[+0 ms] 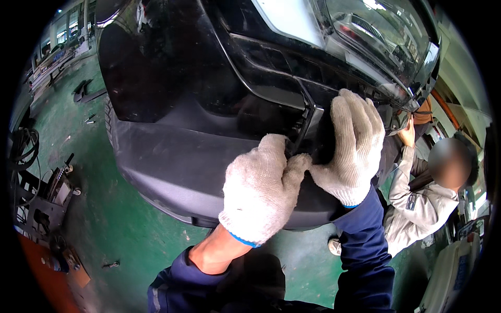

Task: The person aligns and secures the front bumper to the car using both hands, repeatedly pressing clips and edges into place. A coworker assists on the opposite side of the bumper. The person also uses a small metal tool to pry and adjust the bumper edge near the headlight.

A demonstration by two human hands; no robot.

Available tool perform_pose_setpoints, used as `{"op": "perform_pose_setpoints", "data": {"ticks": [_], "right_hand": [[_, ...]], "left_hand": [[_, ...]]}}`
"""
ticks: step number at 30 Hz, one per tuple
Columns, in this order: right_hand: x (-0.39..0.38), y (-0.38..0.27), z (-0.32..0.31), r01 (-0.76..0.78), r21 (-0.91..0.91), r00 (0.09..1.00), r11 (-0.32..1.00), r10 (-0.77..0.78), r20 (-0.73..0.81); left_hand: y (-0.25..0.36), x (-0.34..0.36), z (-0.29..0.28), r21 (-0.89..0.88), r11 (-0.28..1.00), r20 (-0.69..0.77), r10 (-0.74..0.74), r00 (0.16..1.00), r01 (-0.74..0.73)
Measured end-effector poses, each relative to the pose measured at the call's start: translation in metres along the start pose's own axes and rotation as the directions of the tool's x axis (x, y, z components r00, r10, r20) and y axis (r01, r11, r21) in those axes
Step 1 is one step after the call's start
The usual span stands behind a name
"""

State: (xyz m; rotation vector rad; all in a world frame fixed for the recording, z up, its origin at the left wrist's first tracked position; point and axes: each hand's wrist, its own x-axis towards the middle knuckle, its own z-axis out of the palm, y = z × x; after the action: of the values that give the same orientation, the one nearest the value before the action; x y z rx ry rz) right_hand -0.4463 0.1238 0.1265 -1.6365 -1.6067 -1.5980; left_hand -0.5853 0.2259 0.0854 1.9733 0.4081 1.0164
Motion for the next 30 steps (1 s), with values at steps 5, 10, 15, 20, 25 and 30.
{"op": "perform_pose_setpoints", "data": {"ticks": [5, 10, 15, 20, 25, 30], "right_hand": [[-0.002, -0.001, 0.0, -0.003, -0.001, 1.0, 1.0, 0.003, -0.003], [-0.003, -0.003, -0.001, 0.001, 0.011, 1.0, 1.0, -0.001, 0.014], [-0.001, 0.0, -0.001, 0.034, 0.071, 0.999, 0.997, -0.034, 0.003], [0.0, -0.001, -0.005, 0.008, 0.109, 0.999, 0.994, -0.012, 0.032], [-0.023, -0.023, -0.02, -0.165, 0.265, 0.986, 0.95, 0.155, 0.057], [-0.066, -0.037, -0.051, -0.659, 0.608, 0.602, 0.442, 0.795, 0.075]], "left_hand": [[-0.002, -0.002, 0.0, 0.056, 0.997, -0.014, 0.054, 0.998, -0.053], [-0.002, -0.004, 0.0, 0.116, 0.993, -0.02, 0.031, 0.999, -0.028], [0.006, -0.019, -0.005, 0.115, 0.989, -0.318, 0.129, 0.939, -0.097], [0.006, -0.008, 0.015, 0.335, 0.861, -0.284, 0.478, 0.831, -0.381], [-0.003, -0.009, 0.022, 0.149, 0.946, -0.359, 0.324, 0.875, -0.288], [-0.002, -0.017, 0.022, 0.178, 0.944, -0.252, 0.316, 0.914, -0.278]]}}
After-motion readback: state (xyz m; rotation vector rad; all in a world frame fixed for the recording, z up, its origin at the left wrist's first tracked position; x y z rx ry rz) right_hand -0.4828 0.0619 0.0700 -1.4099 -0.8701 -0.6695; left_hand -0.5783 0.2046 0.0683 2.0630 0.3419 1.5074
